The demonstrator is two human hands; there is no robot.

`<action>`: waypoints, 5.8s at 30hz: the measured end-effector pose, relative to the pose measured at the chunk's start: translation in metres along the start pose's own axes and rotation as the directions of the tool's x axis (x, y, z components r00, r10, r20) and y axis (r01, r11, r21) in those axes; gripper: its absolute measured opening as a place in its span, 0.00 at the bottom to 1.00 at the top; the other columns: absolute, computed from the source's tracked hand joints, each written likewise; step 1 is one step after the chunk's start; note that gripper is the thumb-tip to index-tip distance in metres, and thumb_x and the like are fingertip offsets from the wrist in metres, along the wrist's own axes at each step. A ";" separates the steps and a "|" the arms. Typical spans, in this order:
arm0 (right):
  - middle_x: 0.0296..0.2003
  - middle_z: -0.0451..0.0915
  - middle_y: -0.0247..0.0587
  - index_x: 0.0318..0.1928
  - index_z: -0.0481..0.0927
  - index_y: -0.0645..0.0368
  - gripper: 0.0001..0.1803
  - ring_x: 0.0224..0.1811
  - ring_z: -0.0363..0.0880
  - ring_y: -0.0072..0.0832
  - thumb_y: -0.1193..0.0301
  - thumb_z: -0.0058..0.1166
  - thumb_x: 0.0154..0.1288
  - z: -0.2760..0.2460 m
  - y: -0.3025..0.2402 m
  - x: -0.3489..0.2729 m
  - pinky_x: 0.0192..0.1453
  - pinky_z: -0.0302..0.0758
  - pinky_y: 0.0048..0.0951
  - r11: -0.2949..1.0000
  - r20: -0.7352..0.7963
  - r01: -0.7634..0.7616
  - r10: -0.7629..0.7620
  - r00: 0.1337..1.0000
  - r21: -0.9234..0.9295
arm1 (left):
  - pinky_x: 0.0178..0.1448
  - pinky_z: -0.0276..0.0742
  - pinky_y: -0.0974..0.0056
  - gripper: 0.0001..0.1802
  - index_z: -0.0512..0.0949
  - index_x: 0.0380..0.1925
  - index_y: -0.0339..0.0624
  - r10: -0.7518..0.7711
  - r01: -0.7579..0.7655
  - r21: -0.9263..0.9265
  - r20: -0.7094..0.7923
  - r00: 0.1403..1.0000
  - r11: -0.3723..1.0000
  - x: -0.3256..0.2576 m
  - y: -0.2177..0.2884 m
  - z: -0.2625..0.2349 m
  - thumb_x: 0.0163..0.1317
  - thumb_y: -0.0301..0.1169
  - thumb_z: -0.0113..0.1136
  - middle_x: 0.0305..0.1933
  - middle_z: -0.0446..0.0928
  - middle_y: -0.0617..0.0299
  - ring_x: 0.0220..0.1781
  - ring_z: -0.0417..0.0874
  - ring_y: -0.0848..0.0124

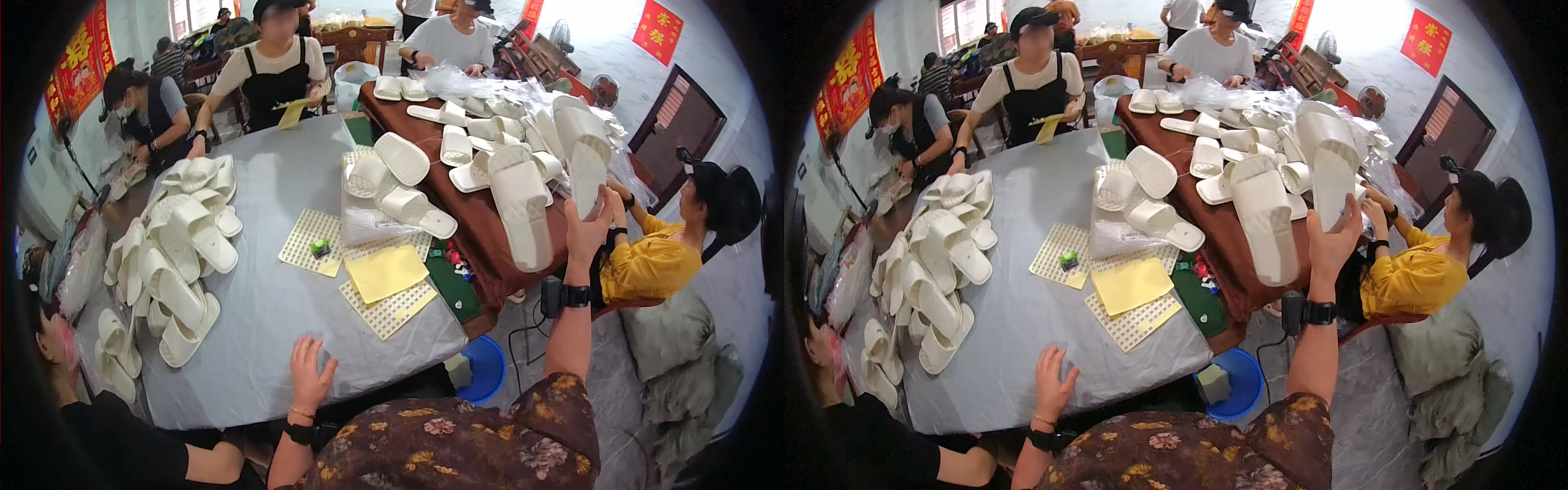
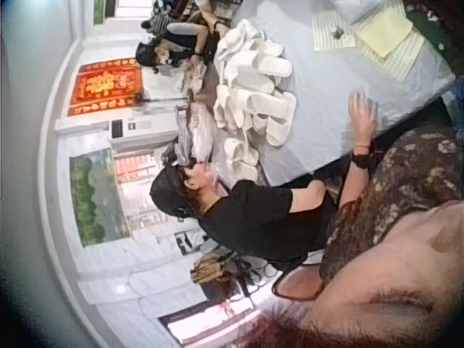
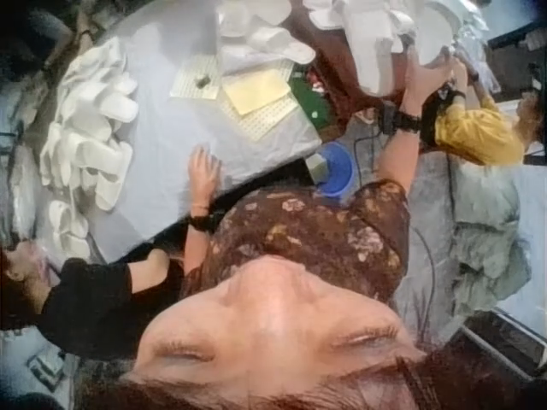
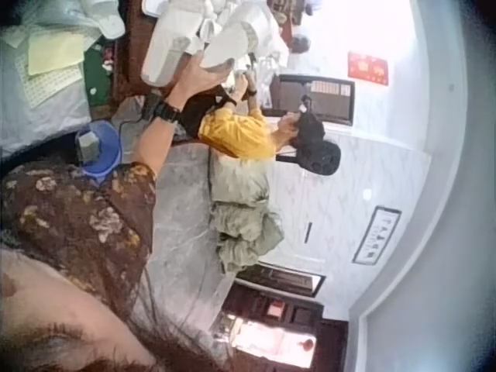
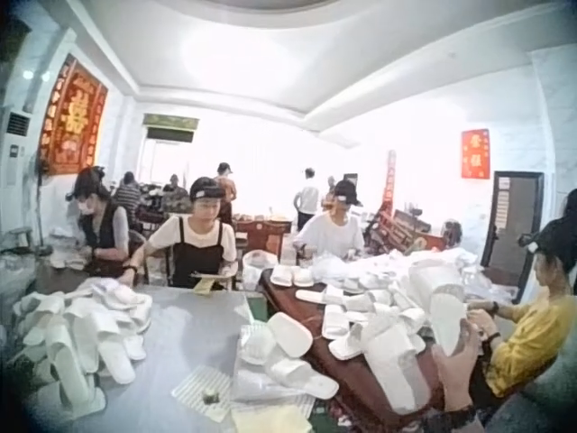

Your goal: Manual assembly of white slippers by applying pads or stickers to the footbed.

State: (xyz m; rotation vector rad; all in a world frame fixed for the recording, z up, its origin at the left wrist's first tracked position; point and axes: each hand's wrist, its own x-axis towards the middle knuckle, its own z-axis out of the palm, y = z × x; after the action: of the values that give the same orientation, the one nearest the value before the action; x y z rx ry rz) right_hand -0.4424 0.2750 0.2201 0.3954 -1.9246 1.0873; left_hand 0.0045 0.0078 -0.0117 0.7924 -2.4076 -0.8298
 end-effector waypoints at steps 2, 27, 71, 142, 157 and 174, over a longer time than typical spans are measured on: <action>0.63 0.69 0.49 0.66 0.66 0.65 0.41 0.68 0.65 0.41 0.75 0.66 0.48 0.002 -0.008 -0.011 0.74 0.60 0.39 0.959 0.064 0.061 -0.082 0.995 0.276 | 0.74 0.57 0.47 0.29 0.74 0.58 0.36 -0.030 0.030 0.007 -0.004 1.000 1.000 0.001 0.003 -0.004 0.60 0.41 0.66 0.67 0.69 0.43 0.72 0.63 0.44; 0.53 0.71 0.54 0.63 0.66 0.67 0.43 0.58 0.69 0.47 0.68 0.70 0.46 0.063 -0.187 -0.313 0.63 0.68 0.43 0.846 0.832 -0.255 -0.324 0.450 0.468 | 0.52 0.83 0.64 0.31 0.61 0.64 0.33 -0.648 0.115 -0.923 -0.166 0.744 0.368 -0.002 0.003 -0.060 0.62 0.19 0.61 0.56 0.76 0.52 0.52 0.82 0.67; 0.39 0.75 0.56 0.40 0.77 0.59 0.08 0.42 0.76 0.56 0.79 0.53 0.59 0.097 -0.159 -0.344 0.46 0.74 0.49 0.857 0.855 0.050 -0.516 0.053 0.514 | 0.67 0.66 0.49 0.28 0.75 0.58 0.43 0.110 -0.111 0.169 0.015 0.994 0.979 0.021 0.000 -0.013 0.58 0.42 0.66 0.63 0.70 0.48 0.64 0.71 0.50; 0.38 0.79 0.49 0.41 0.75 0.57 0.08 0.41 0.80 0.50 0.70 0.57 0.63 0.144 -0.186 -0.346 0.44 0.76 0.48 0.842 0.846 0.095 -0.533 -0.007 0.531 | 0.67 0.66 0.52 0.29 0.76 0.56 0.44 0.094 -0.090 0.187 -0.010 0.996 0.978 0.020 0.005 -0.018 0.56 0.42 0.67 0.62 0.71 0.50 0.64 0.71 0.53; 0.36 0.79 0.49 0.39 0.77 0.59 0.10 0.38 0.80 0.47 0.67 0.59 0.63 0.112 -0.160 -0.344 0.41 0.76 0.45 0.910 0.904 -0.068 -0.393 0.167 0.408 | 0.61 0.67 0.53 0.32 0.73 0.60 0.43 -0.011 -0.012 0.250 0.090 0.996 0.968 0.038 0.028 -0.022 0.58 0.46 0.65 0.57 0.71 0.51 0.58 0.72 0.54; 0.37 0.76 0.45 0.40 0.77 0.58 0.07 0.36 0.79 0.45 0.72 0.58 0.62 0.073 -0.137 -0.351 0.39 0.76 0.43 0.876 0.900 -0.241 -0.364 0.239 0.418 | 0.59 0.70 0.53 0.28 0.76 0.53 0.39 -0.043 -0.005 0.360 0.127 0.991 0.933 0.054 0.035 -0.014 0.57 0.45 0.66 0.54 0.74 0.51 0.57 0.74 0.53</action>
State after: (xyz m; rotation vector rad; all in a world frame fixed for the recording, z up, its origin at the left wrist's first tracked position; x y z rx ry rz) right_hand -0.1942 0.0908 -0.0074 1.8615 -2.5869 1.4187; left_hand -0.0388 -0.0099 0.0347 0.9210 -2.7192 -0.4618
